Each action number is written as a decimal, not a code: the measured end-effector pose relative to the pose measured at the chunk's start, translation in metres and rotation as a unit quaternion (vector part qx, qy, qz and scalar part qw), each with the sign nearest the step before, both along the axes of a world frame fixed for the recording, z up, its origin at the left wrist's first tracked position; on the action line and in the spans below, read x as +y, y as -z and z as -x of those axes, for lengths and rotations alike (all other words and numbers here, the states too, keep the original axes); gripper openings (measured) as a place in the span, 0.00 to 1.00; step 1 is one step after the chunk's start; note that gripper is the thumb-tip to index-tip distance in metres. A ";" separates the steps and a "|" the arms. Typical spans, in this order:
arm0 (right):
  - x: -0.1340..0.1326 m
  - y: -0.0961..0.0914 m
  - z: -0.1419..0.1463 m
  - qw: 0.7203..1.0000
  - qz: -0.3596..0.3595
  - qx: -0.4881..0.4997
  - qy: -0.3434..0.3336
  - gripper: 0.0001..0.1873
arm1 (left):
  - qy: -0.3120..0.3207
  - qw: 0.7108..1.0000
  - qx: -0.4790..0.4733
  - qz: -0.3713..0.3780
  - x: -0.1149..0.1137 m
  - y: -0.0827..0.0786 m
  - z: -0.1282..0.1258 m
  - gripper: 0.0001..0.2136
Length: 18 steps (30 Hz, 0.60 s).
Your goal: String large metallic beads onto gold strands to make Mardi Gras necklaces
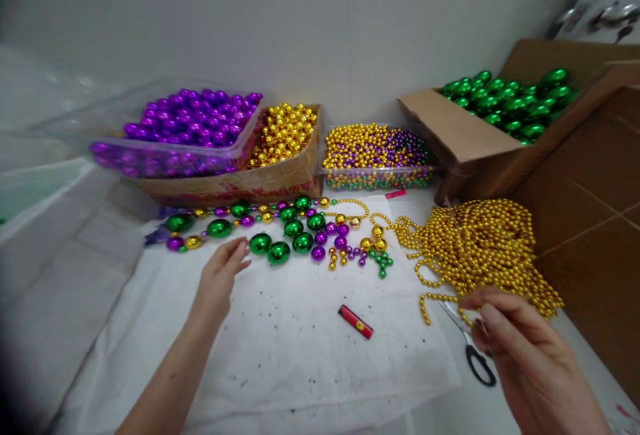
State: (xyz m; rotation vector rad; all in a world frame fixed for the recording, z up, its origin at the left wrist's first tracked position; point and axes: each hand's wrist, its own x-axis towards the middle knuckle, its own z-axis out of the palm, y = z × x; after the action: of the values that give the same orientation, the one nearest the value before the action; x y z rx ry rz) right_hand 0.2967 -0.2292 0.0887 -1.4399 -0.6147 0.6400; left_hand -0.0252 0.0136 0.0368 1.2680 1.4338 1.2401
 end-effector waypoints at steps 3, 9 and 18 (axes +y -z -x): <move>0.001 -0.008 0.005 0.999 0.036 -0.001 0.007 0.06 | 0.086 0.995 0.007 0.043 -0.031 0.024 -0.015 0.21; 0.006 -0.033 -0.002 0.990 -0.001 0.130 -0.062 0.06 | 0.288 0.950 0.024 0.116 -0.080 0.005 -0.037 0.12; 0.051 -0.051 0.051 0.876 -0.086 0.378 -0.288 0.02 | 0.482 0.835 -0.199 0.175 -0.129 -0.039 -0.102 0.22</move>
State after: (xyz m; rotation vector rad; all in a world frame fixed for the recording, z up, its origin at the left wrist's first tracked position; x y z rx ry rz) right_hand 0.2455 -0.1779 0.1400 -0.7157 -0.4422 1.4874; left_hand 0.0772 -0.1149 0.0762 1.1327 0.5092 0.4564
